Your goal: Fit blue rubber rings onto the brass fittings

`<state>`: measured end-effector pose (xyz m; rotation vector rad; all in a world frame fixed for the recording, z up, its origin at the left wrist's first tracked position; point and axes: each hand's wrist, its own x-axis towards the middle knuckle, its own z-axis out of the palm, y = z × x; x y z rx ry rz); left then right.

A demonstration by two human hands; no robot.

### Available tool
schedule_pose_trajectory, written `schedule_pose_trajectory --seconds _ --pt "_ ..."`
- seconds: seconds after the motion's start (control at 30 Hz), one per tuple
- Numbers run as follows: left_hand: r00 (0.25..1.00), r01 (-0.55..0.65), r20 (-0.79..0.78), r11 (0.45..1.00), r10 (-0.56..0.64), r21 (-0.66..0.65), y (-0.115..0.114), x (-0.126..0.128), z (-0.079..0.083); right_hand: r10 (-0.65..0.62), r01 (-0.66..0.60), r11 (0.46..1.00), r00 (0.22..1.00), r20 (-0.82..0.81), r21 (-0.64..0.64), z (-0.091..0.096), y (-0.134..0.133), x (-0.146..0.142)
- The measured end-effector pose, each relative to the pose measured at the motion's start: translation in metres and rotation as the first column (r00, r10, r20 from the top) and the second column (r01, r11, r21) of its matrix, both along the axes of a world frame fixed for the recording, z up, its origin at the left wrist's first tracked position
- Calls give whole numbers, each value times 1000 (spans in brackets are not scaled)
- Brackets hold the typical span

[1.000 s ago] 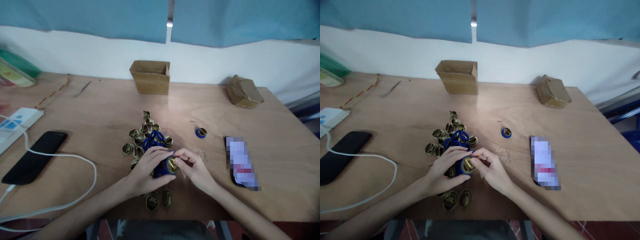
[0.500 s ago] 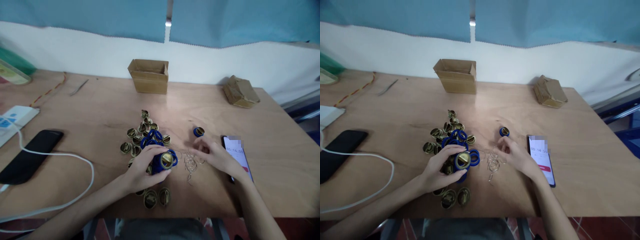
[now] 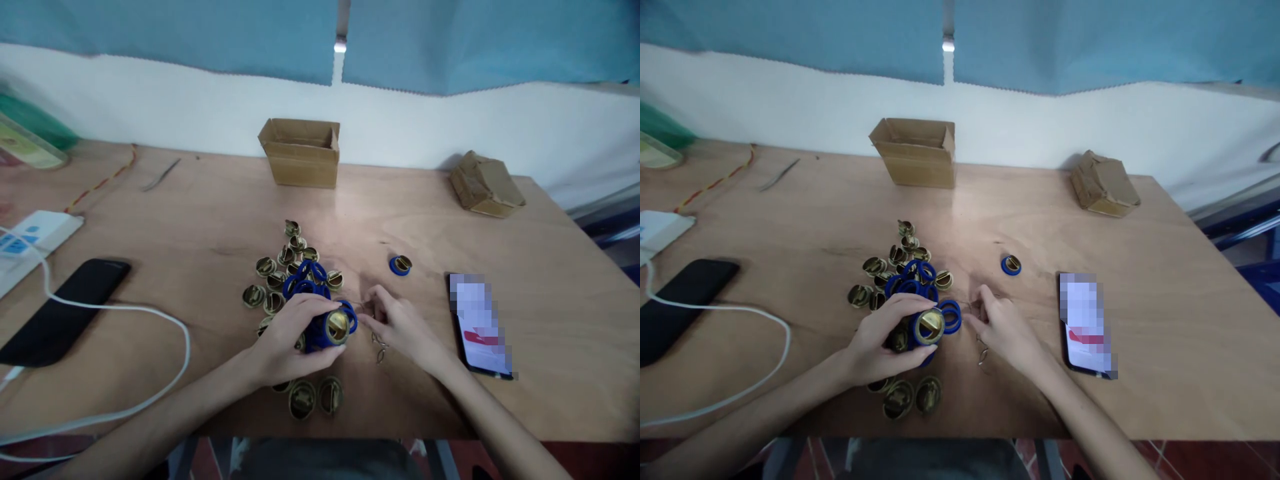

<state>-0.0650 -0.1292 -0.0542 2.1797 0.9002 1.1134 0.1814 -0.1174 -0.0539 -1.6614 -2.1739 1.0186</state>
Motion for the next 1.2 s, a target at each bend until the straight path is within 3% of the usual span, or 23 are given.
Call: schedule_pose_trajectory --seconds 0.33,1.2 --pt "1000 9 -1 998 -9 54 0 0 0 23 -29 998 994 109 53 7 5 9" --pt "999 25 21 993 -28 119 0 2 1 125 -126 991 991 45 35 4 1 5"
